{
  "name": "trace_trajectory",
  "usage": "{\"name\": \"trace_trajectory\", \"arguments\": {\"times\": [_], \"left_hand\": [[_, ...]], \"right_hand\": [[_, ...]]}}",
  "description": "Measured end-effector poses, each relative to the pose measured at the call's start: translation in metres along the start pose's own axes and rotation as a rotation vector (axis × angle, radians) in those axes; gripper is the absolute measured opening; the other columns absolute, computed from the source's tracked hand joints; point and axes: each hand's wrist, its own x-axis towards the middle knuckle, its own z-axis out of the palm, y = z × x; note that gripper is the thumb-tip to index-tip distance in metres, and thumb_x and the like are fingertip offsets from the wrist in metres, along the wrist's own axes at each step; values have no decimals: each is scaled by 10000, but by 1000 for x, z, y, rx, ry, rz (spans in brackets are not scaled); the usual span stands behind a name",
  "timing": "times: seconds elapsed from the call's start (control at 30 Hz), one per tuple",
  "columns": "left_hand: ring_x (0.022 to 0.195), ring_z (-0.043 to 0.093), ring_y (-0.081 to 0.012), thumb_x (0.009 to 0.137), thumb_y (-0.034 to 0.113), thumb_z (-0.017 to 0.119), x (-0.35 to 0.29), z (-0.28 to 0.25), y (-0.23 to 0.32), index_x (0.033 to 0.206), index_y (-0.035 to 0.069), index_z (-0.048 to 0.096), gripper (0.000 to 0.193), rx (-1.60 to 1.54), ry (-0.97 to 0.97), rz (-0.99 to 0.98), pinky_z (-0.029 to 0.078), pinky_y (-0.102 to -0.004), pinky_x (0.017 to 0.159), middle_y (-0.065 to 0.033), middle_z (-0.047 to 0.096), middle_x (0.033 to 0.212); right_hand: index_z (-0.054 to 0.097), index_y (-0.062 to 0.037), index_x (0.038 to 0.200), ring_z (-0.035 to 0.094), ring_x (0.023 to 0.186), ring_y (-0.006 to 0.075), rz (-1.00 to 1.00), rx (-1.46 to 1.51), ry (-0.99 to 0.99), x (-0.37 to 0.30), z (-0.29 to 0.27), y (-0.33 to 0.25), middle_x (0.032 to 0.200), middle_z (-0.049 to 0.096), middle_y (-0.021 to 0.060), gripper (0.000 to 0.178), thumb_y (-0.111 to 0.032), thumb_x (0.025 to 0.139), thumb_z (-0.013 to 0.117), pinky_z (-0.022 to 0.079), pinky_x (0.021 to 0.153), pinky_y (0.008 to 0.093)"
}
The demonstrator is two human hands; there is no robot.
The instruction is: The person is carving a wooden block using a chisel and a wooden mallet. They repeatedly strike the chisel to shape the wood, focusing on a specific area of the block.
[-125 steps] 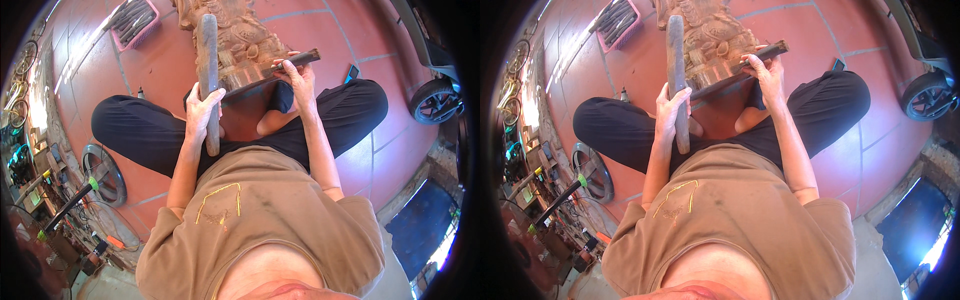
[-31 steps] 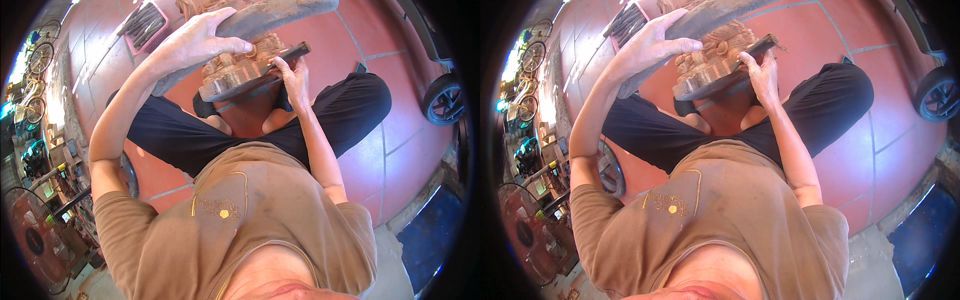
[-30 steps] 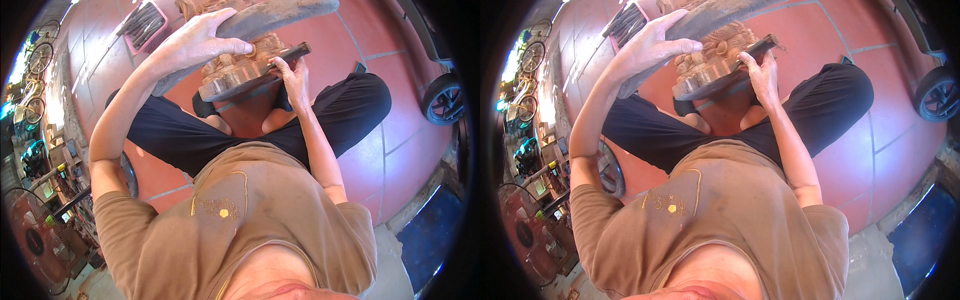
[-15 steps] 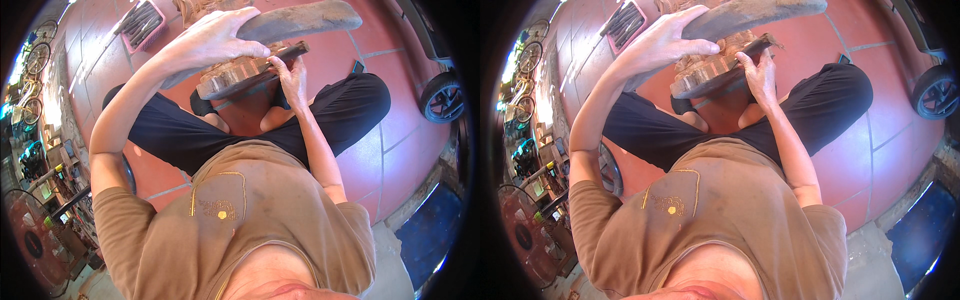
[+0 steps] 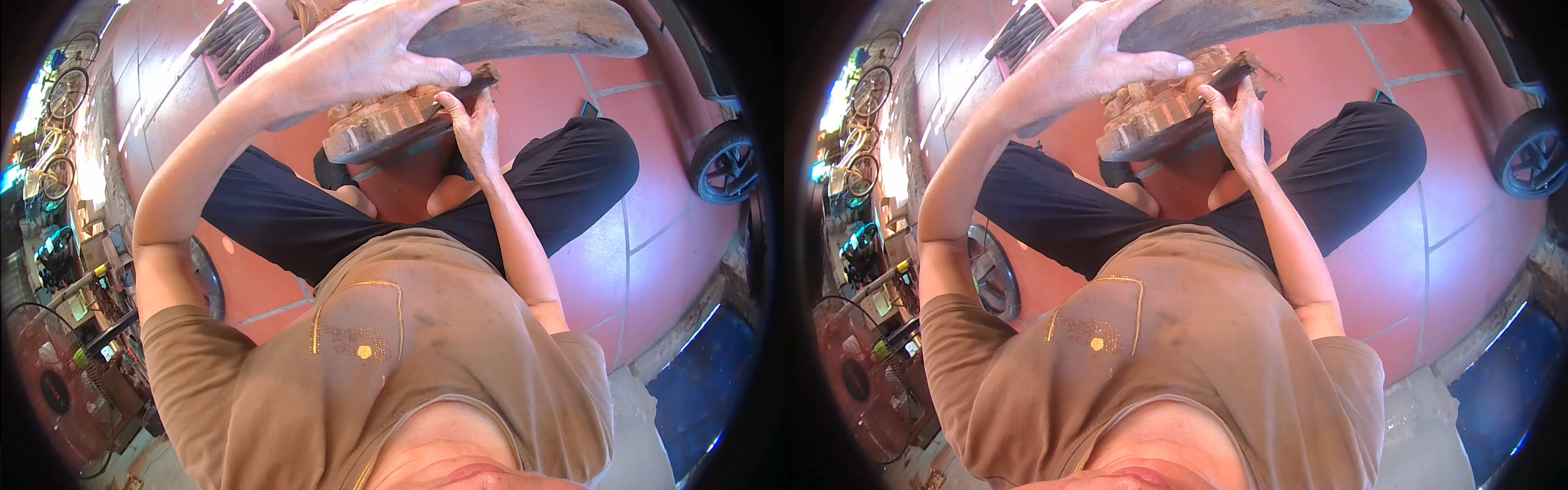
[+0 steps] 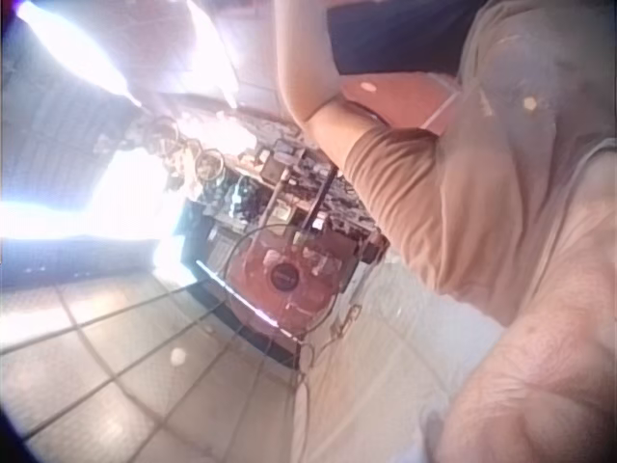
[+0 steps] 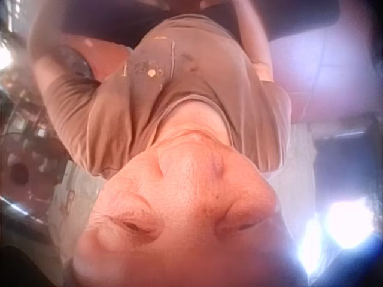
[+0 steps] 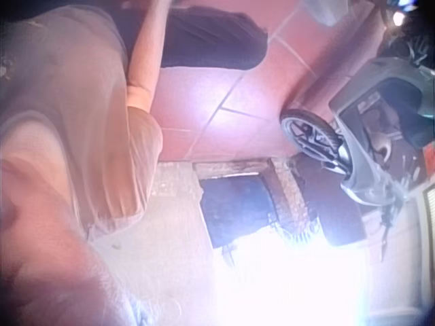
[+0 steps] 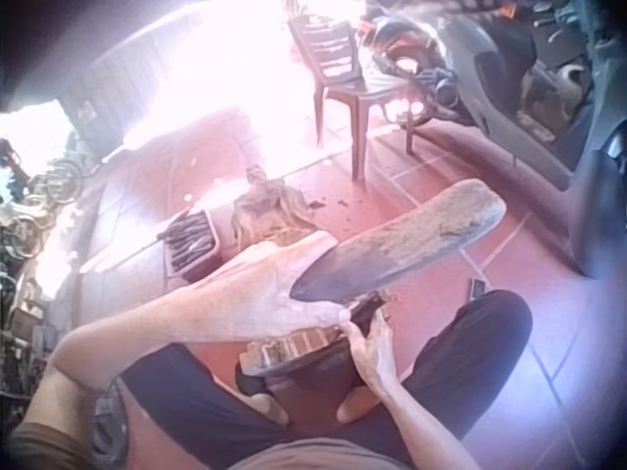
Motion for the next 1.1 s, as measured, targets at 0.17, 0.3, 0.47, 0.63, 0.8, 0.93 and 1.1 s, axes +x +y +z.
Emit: {"name": "trace_trajectory", "arguments": {"times": [0.17,0.3,0.47,0.63,0.8,0.93,1.1], "left_hand": [[875,681,-414,886,381,722,-5,5,-3,1320,2,483,624,194,-500,-321,524,-453,767,-283,676,931],[831,681,-409,886,375,717,-2,-1,-9,1311,11,499,600,131,-434,-256,523,-467,755,-294,666,891],[912,676,-389,889,359,707,26,-26,24,1119,-28,538,481,-51,-282,-332,490,-464,789,-272,660,947],[903,663,-433,894,415,696,3,-2,2,1300,13,507,602,213,-574,-383,511,-483,791,-314,649,942],[790,691,-393,876,376,698,2,-8,-18,1135,-56,569,520,146,-395,-184,534,-472,719,-261,672,838],[820,684,-388,892,384,682,33,-38,22,1098,-58,549,506,8,-378,-291,516,-460,725,-266,664,879],[950,684,-370,888,399,712,9,-2,-7,1316,-23,518,632,174,-479,-262,515,-447,836,-285,664,1019]], "right_hand": [[580,35,1177,677,806,140,54,115,7,4,0,7,966,712,108,330,-154,942,715,554,697,296],[581,32,1161,675,806,144,39,93,7,1,3,4,977,712,119,307,-151,950,705,548,703,295],[598,22,1161,672,809,148,-47,-75,18,-3,-1,6,945,723,128,308,-147,935,720,535,723,313],[595,25,1170,686,833,179,-55,-109,-4,-4,3,3,947,727,147,349,-182,927,735,530,751,333],[589,23,1183,693,847,208,-21,-74,-4,-1,3,4,960,734,157,369,-204,929,730,529,767,352],[582,23,1203,696,855,216,-38,-82,0,-2,4,3,956,736,155,382,-205,931,725,530,768,357],[570,27,1222,693,862,185,-13,7,2,-1,7,5,1001,728,137,373,-167,940,717,560,736,318]]}}
